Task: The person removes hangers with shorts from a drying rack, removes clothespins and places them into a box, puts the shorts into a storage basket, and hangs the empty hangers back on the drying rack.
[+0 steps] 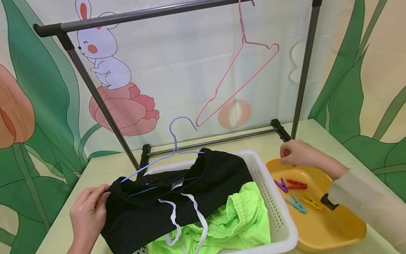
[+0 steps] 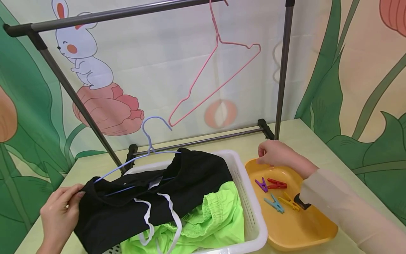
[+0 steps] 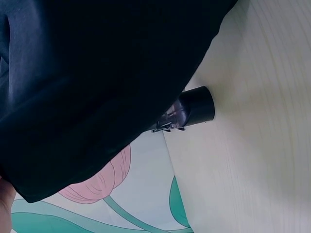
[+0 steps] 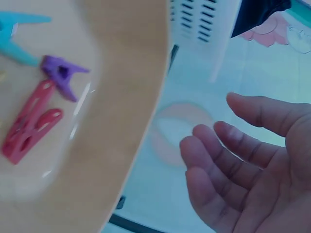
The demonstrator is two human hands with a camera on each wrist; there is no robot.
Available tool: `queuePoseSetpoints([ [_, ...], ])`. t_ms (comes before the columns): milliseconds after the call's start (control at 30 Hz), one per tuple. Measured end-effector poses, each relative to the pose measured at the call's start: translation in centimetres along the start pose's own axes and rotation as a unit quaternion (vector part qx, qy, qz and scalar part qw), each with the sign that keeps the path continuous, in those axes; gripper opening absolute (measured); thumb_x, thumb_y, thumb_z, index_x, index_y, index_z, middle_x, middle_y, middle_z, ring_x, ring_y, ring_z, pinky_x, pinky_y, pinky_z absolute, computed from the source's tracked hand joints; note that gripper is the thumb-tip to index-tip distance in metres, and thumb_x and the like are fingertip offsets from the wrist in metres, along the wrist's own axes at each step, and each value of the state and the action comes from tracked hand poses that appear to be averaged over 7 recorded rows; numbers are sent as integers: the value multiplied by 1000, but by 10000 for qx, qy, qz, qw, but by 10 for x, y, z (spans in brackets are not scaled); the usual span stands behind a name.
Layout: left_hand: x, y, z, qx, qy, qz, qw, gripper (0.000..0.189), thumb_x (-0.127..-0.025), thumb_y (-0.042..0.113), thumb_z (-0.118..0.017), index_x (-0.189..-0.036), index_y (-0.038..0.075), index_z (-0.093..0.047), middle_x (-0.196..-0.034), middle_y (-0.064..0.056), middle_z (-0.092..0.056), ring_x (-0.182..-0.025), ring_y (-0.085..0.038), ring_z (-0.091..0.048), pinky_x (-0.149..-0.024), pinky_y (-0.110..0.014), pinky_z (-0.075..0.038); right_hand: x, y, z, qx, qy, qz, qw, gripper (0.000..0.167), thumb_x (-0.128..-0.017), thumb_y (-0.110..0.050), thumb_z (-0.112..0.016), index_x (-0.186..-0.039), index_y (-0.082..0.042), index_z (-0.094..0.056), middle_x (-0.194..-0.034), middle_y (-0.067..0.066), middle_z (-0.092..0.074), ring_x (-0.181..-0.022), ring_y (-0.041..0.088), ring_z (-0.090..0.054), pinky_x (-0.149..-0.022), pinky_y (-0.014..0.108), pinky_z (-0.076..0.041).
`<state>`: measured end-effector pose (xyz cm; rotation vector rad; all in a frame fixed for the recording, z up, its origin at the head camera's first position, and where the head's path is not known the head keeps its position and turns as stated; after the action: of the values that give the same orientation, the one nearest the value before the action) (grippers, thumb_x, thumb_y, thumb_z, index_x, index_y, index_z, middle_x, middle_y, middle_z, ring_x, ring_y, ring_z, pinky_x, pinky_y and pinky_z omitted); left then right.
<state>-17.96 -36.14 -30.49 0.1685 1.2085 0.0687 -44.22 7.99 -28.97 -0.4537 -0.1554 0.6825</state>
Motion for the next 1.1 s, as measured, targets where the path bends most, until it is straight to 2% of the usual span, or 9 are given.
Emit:
queuePoseSetpoints([
  [167, 1, -1, -1, 12, 51, -56, 10000, 19, -65, -11, -69, -82, -1, -67, -72, -13, -60, -65, -22, -46, -60, -25, -32, -4, -18, 3, 20, 405, 256, 9989, 13, -81, -16, -61, -79, -6, -55, -68, 2, -52, -59, 14, -47, -54, 26, -39],
  [333, 0, -2, -2, 10, 5, -21, 10000, 18, -66, -10, -69, -82, -1, -67, -72, -13, -60, -66, -22, -46, -60, -24, -32, -6, -40, 3, 193, 835, 696, 9939, 9, -80, -15, -62, -78, -8, -56, -71, 1, -56, -65, 15, -47, -58, 26, -38],
  [433, 0, -1, -2, 22, 10, -14, 10000, 18, -66, -10, -69, -82, -1, -67, -72, -13, -60, -65, -22, -46, -60, -24, -32, -8, -52, 1, 250, 971, 885, 9910, 8, -79, -14, -62, -81, -7, -58, -77, 2, -60, -69, 16, -50, -62, 28, -41],
  [700, 2, -4, -4, 91, 124, -7, 9999, 20, -65, -11, -69, -82, -1, -67, -72, -13, -60, -66, -21, -45, -60, -24, -31, -20, -79, -8, 39, 794, 1234, 9892, 21, -80, -12, -62, -98, -3, -58, -93, 10, -61, -78, 20, -57, -69, 32, -48],
  [1100, 2, -5, -5, 216, 115, 107, 9996, 19, -66, -12, -68, -82, -2, -67, -73, -13, -60, -68, -21, -46, -61, -25, -32, -31, -117, -18, -82, 418, 1644, 9855, 41, -80, -14, -62, -118, -2, -49, -115, 15, -54, -97, 30, -55, -82, 40, -45],
])
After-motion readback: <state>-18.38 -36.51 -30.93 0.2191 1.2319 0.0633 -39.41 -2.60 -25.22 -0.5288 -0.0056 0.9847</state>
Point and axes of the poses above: each hand's wrist, its own x-axis away from the middle knuckle, its own z-axis out of the back of the hand, y = z × x, the point moved 3 cm from there along -x, towards the middle knuckle
